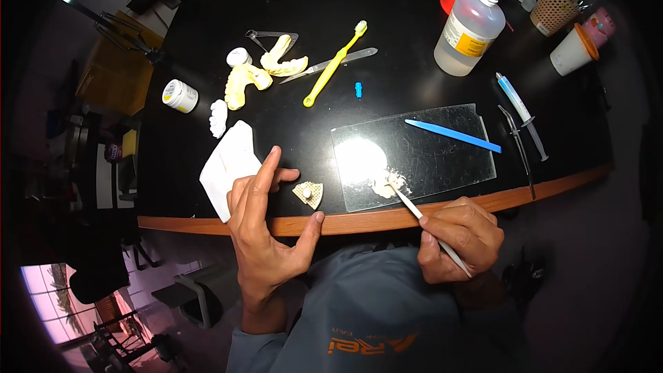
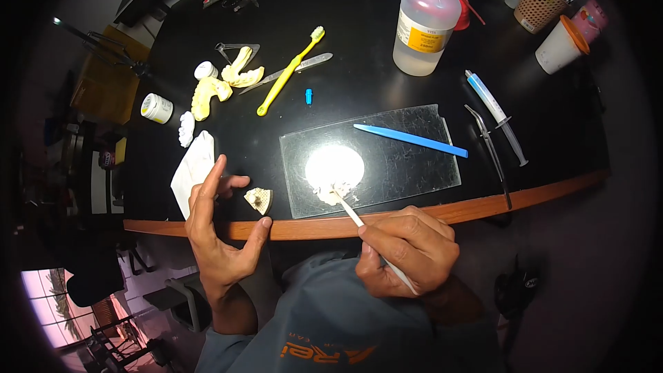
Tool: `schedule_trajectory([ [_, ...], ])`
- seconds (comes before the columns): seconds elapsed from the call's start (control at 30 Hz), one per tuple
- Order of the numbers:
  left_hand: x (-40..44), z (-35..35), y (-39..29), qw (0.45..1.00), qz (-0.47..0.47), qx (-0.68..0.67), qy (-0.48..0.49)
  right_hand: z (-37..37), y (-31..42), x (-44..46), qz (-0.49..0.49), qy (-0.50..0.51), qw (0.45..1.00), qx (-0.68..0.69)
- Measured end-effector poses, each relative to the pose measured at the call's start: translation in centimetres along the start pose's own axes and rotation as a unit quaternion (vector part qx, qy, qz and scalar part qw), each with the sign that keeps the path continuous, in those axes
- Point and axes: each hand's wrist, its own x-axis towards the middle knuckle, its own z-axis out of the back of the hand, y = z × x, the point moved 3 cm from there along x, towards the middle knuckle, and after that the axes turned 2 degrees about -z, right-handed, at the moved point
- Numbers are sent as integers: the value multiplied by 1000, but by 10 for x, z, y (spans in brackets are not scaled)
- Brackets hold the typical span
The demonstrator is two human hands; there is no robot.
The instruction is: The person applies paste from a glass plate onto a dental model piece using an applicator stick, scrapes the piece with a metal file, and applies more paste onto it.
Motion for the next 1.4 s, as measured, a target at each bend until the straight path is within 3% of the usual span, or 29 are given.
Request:
schedule_trajectory([
  [0.6, 2, -4, 3, 999, 17, -27, 3, -9, -2, 2, 9, -22, 999, -25],
  [0.9, 11, -7, -5, 982, 18, -185, -16, -5, -1, 3, 0, -14, 1000, 6],
  [1.13, 16, -22, -5, 958, 49, -283, 12, -16, 9, 4, -8, -73, 992, 107],
  [1.4, 14, -24, -2, 951, 44, -305, 15, -38, 14, 4, 10, -91, 990, 111],
])
